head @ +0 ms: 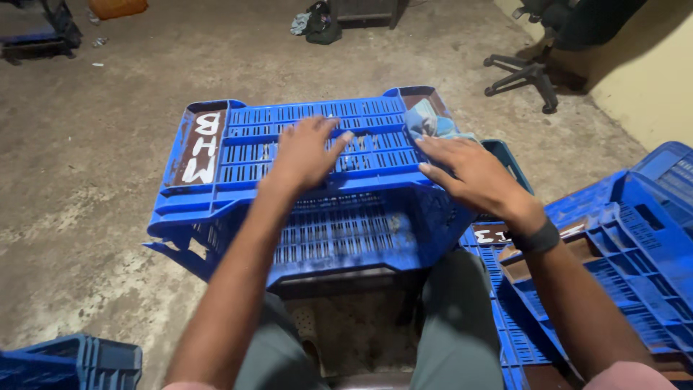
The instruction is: The person wipes a blue plastic crate with a cloth. They clean the top surface, sides, and interior of the crate, turning it over to reach different areas.
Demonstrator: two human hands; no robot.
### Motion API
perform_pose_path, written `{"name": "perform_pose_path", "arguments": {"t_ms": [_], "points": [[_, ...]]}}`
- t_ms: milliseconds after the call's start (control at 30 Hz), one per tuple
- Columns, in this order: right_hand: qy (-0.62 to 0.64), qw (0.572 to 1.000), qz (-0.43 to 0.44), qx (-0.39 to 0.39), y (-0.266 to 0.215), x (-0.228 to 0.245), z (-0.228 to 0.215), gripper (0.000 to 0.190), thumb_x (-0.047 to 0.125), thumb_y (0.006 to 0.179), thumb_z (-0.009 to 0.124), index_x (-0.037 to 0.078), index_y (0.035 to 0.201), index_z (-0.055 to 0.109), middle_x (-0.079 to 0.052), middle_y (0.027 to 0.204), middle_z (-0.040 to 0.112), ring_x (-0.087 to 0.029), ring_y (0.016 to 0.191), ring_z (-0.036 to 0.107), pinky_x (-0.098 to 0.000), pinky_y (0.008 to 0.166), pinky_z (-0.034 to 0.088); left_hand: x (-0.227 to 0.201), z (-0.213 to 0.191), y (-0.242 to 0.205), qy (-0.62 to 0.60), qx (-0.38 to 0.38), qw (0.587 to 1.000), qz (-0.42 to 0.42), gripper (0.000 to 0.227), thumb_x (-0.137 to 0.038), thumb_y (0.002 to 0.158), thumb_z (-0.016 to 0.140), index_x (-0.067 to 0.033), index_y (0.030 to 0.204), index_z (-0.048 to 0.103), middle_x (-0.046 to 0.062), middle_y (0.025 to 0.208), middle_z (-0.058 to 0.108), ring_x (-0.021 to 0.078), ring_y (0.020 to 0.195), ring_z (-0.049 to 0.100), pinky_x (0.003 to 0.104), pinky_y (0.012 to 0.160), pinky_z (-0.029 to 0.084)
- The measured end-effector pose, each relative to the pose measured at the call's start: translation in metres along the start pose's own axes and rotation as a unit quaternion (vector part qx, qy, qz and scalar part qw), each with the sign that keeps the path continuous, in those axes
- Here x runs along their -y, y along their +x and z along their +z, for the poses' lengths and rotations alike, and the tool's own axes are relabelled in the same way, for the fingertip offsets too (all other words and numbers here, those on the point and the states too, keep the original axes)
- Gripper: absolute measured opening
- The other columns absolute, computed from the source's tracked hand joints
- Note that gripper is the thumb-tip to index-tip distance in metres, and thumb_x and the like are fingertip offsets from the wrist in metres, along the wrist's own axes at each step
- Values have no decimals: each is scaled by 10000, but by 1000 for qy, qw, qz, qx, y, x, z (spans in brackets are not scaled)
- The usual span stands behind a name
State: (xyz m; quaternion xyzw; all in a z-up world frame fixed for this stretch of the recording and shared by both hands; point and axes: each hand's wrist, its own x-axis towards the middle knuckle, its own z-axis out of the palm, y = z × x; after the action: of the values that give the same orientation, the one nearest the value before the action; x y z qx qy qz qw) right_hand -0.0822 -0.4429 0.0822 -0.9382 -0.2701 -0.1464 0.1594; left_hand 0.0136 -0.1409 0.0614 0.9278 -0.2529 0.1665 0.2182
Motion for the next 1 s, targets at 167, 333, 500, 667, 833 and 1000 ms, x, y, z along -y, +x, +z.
{"name": "perform_pose_path", "arguments": {"t_ms": [167,333,500,667,833,1000], "points": [[-6,999,15,44,26,-39,19,678,495,1040,400,9,1511,433,-216,1561,444,-356,1470,383,-435,1209,256,-12,15,-3,15,16,1000,10,813,-712,896,544,-107,1440,555,208,1496,492,432,1413,362,624,1174,150],[-41,983,110,138,84,-82,44,804,599,1022,287,49,1601,197,-209,1681,137,-347,1561,100,-504,1230,88,-5,17,-5,0,18,1000,16,814,-709,867,585,-118,1427,575,159,1486,529,417,1414,390,610,1192,171],[-67,979,111,156,119,-111,56,820,630,999,269,87,1609,203,-190,1699,90,-352,1586,29,-536,1236,68,-2,20,-6,-4,7,1000,15,728,-647,878,620,-138,1398,597,126,1467,552,395,1391,417,596,1193,189],[-33,989,63,131,97,-93,47,834,615,1023,302,2,1586,252,-258,1661,188,-391,1556,154,-488,1253,141,1,24,-7,-1,-6,1000,-1,577,-462,915,611,-161,1407,589,112,1450,558,344,1385,432,594,1191,191],[-17,992,38,122,44,-57,29,814,564,1025,339,-65,1541,311,-268,1617,307,-386,1524,260,-444,1237,198,8,30,-7,-7,-29,1000,-5,544,-428,920,613,-153,1389,600,107,1462,550,318,1398,428,587,1194,192],[-41,988,51,139,21,-41,24,775,549,1029,345,-47,1525,335,-243,1623,320,-357,1533,266,-434,1238,206,12,27,-11,2,-39,999,3,590,-470,911,633,-131,1393,594,113,1477,542,335,1399,423,591,1194,198]]}}
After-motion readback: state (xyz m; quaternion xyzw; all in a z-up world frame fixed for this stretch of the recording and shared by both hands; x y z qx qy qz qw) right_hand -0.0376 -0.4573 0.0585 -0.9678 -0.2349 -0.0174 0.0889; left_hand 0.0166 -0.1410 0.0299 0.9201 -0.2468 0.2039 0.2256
